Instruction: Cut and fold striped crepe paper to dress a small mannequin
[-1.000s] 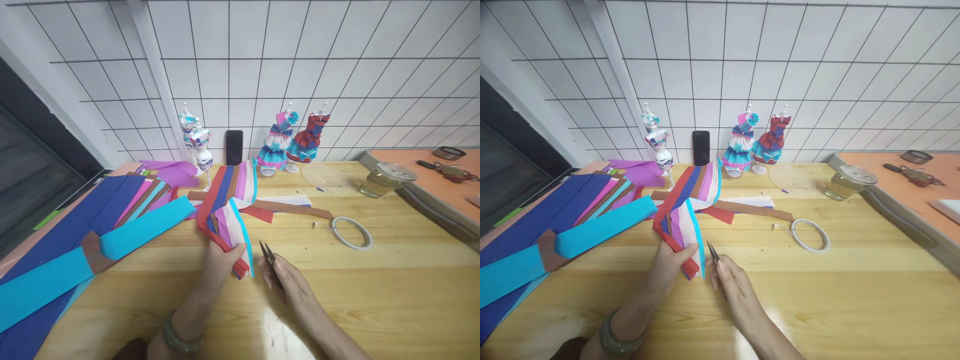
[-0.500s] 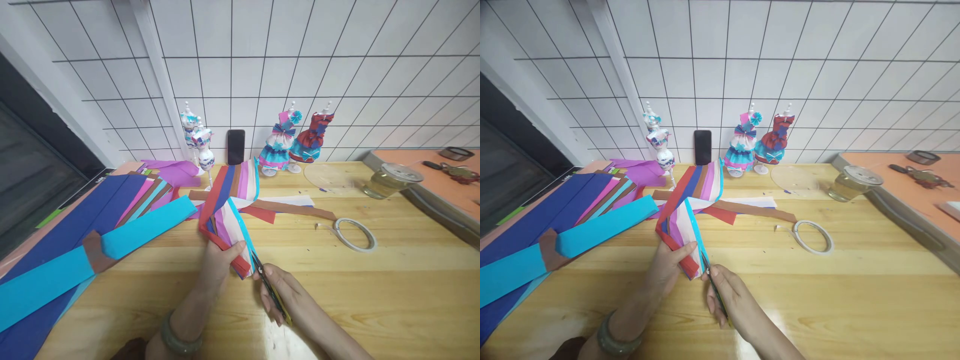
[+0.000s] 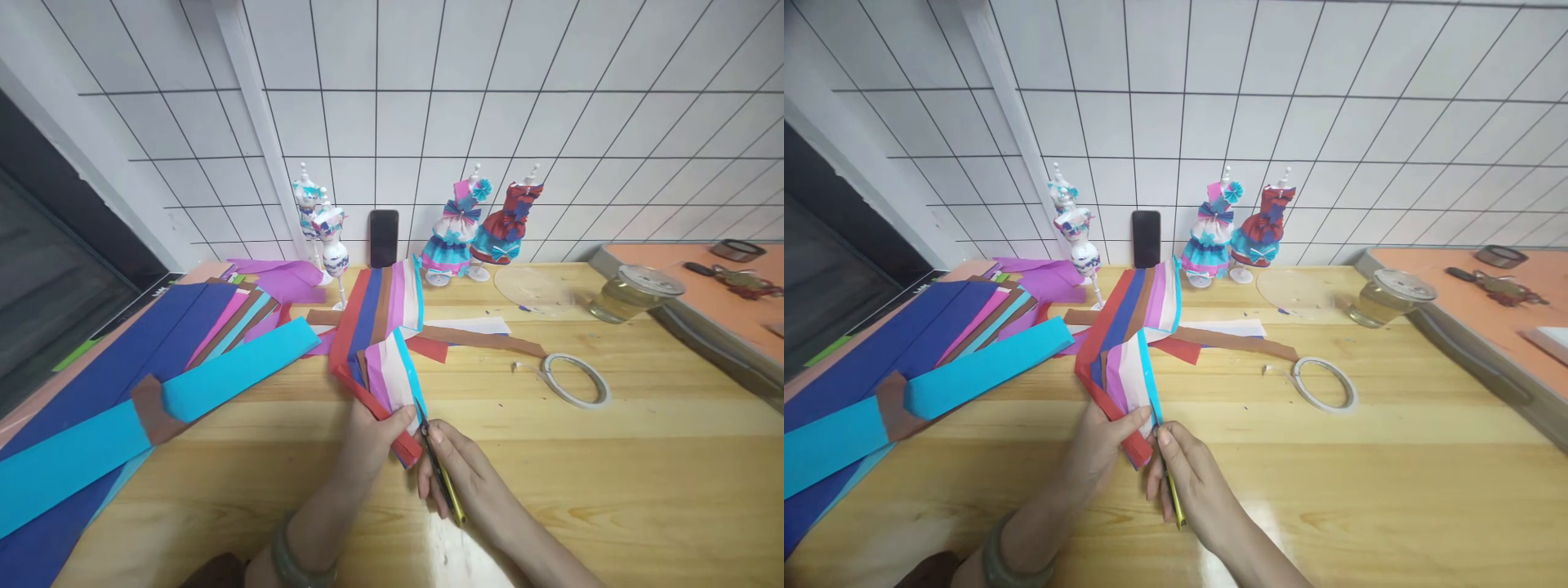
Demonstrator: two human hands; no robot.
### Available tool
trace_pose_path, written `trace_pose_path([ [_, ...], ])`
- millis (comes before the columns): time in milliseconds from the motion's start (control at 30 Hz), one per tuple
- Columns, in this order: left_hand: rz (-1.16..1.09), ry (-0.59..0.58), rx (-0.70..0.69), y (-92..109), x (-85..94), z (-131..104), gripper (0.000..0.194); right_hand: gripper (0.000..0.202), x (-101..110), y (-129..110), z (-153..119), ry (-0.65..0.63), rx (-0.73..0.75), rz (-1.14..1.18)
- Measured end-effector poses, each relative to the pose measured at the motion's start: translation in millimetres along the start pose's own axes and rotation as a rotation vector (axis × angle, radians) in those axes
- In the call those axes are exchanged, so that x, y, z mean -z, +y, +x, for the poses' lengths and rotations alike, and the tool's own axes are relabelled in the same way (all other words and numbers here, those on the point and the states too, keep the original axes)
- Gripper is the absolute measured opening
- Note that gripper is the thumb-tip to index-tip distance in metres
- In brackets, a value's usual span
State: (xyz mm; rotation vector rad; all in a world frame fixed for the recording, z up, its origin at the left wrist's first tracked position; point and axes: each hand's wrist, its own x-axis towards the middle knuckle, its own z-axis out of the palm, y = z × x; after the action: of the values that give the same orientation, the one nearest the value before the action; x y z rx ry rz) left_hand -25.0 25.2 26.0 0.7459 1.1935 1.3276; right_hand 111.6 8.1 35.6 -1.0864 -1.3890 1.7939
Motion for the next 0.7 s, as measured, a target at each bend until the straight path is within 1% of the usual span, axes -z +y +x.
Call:
trace_pose_path([
  [67, 0.000, -0.020, 0.004, -0.1, -0.7, -0.6, 0.048, 0.037, -1.0, -0.1, -0.4, 0.010, 0.009, -0.008],
  [167, -0.022, -0.020, 0.006, 1.9, -2.3, -1.8, 0.051, 0.038, -2.1, -1.0, -0.7, 0.023, 0.028, -0.037],
  [333, -0.029, 0.035, 0.049, 7.5, -5.3, -5.1, 0.049, 0.038, -2.0, -2.0, -0.4, 0.036, 0.042, -0.069],
  [500, -0.013, 0.059, 0.022, 10.2, -6.5, -7.0, 0.045, 0.039, -2.1, -4.1, -0.6, 0.047, 0.042, -0.097],
  [700, -0.021, 0.084, 0.033, 10.7, -7.0, -7.7, 0.044, 0.040, -2.7, -2.4, -0.8, 0.044, 0.041, -0.105],
])
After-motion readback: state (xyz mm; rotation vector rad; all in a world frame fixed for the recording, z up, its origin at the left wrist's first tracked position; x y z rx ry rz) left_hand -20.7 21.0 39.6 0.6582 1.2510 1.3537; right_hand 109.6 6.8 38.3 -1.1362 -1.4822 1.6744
